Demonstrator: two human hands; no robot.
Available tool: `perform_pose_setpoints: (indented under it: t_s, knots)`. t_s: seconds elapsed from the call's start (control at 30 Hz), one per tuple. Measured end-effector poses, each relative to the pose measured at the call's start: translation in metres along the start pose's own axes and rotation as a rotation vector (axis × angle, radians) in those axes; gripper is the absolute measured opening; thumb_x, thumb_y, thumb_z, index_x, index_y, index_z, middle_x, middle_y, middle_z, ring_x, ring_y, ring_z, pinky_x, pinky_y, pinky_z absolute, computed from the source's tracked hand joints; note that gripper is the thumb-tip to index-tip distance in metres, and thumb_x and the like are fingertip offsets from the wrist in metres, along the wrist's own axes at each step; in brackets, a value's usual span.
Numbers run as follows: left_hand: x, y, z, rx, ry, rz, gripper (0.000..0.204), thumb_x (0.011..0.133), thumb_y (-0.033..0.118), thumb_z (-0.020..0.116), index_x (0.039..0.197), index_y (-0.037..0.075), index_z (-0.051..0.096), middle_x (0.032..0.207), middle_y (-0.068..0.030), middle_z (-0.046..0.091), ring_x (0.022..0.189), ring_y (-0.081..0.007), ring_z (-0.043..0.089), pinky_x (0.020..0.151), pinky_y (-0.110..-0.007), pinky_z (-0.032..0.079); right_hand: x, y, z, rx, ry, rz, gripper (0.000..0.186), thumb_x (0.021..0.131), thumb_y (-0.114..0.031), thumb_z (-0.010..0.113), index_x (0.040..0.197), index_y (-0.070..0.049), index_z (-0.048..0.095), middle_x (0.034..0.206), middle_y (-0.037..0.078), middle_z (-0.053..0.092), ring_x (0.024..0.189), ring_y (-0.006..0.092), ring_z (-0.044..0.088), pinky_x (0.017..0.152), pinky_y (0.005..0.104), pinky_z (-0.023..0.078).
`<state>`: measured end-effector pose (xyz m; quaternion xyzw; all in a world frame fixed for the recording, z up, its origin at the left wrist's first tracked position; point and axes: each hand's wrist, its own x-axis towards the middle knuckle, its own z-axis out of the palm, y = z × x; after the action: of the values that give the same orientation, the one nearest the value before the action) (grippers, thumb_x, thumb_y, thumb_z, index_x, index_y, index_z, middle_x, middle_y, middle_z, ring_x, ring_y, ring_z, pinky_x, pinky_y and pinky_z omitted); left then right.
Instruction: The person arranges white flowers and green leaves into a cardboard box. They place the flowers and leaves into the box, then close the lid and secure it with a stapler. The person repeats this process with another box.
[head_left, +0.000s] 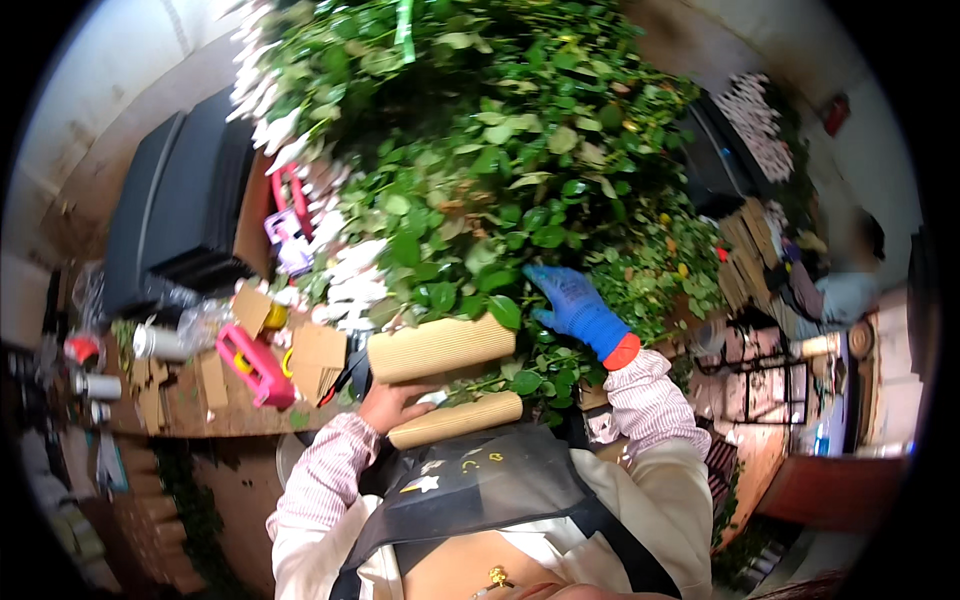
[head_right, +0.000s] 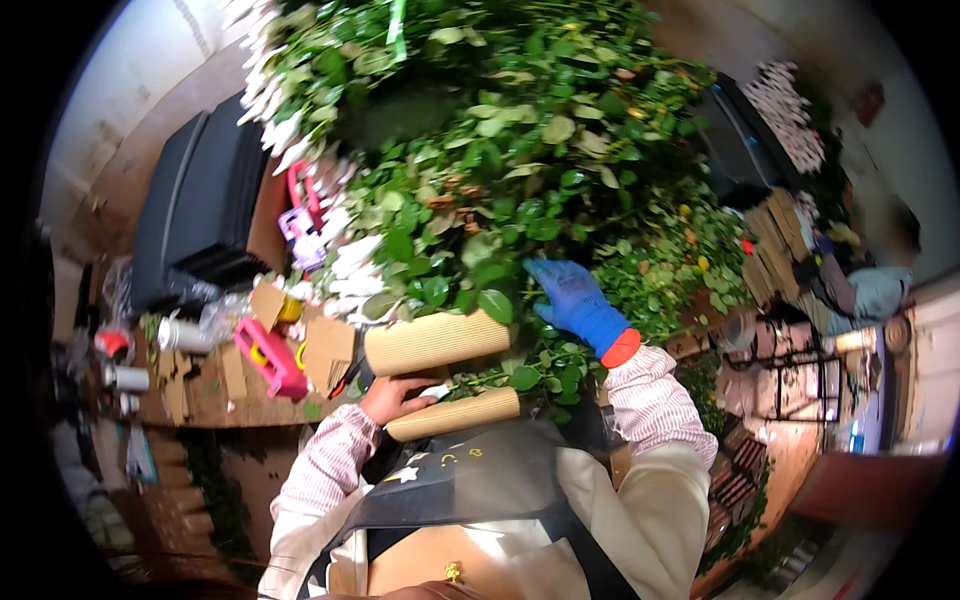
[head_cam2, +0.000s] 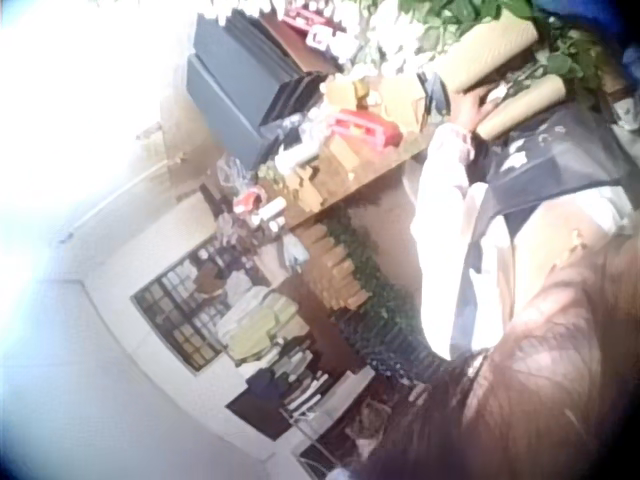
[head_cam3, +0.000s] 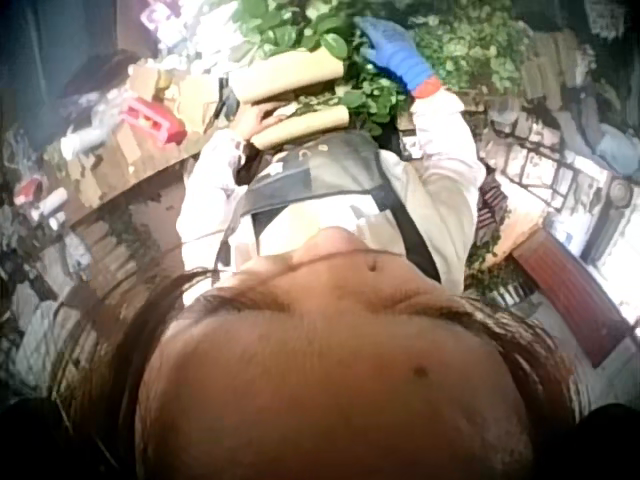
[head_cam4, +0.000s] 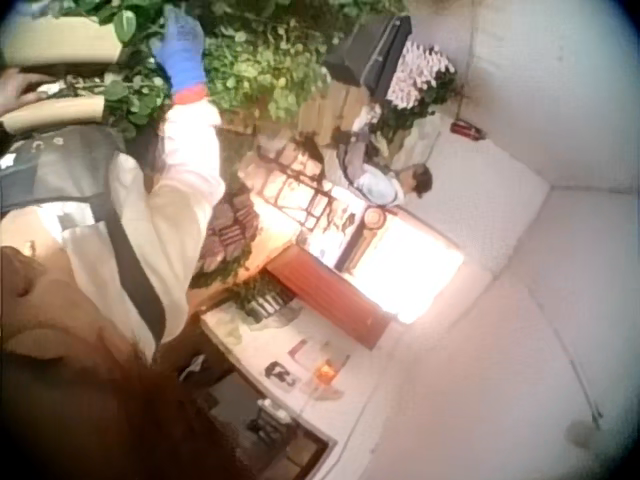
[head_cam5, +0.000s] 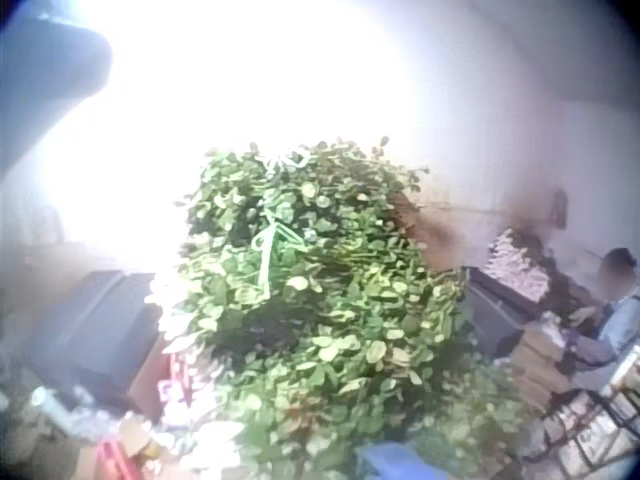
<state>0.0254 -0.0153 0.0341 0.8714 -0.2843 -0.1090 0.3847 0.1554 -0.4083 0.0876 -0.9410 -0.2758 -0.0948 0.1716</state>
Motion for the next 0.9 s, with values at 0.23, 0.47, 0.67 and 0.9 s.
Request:
perform_pose_setpoints:
  t_s: [0.23, 0.47, 0.67, 0.9]
  knots:
    - [-0.013, -0.014, 0.009, 0.041, -0.064, -0.109, 0.036, 0.085, 0.042, 0.081, 0.111, 0.018, 0.083, 0.118, -0.0119, 0.074, 0.118, -0.0365, 0.063, 0.107, -0.049, 0.045, 0.016, -0.034, -0.091, -0.041, 0.289, -0.059, 0.037, 0.085, -0.003, 0.073, 0.12, -0.013, 0.077, 0.112, 0.011, 0.073, 0.113, 0.0325, 0.066, 0.101, 0.0455, 0.05]
    - [-0.022, -0.022, 0.013, -0.104, 0.006, -0.121, 0.046, 0.079, 0.031, 0.086, 0.117, 0.009, 0.075, 0.121, -0.0128, 0.074, 0.11, -0.0319, 0.07, 0.101, -0.042, 0.053, -0.033, -0.043, -0.135, 0.089, -0.043, -0.101, 0.038, 0.079, 0.001, 0.073, 0.113, -0.014, 0.077, 0.108, 0.01, 0.074, 0.104, 0.0331, 0.068, 0.093, 0.0448, 0.052]
    - [-0.015, -0.014, 0.012, 0.002, 0.149, -0.099, 0.069, 0.074, 0.041, 0.091, 0.133, 0.011, 0.069, 0.128, -0.0161, 0.07, 0.12, -0.0383, 0.064, 0.104, -0.047, 0.049, -0.111, 0.008, -0.014, -0.122, -0.39, 0.013, 0.027, 0.084, -0.019, 0.076, 0.111, -0.019, 0.074, 0.096, 0.01, 0.072, 0.09, 0.0341, 0.068, 0.083, 0.0461, 0.054]
    - [-0.016, -0.01, 0.01, 0.013, 0.143, -0.074, 0.047, 0.075, 0.038, 0.093, 0.11, 0.008, 0.082, 0.111, -0.0159, 0.076, 0.106, -0.0334, 0.072, 0.092, -0.043, 0.057, -0.023, -0.018, -0.07, -0.256, -0.481, 0.042, 0.046, 0.084, -0.03, 0.075, 0.128, -0.02, 0.068, 0.108, 0.01, 0.071, 0.103, 0.0319, 0.069, 0.086, 0.0496, 0.055]
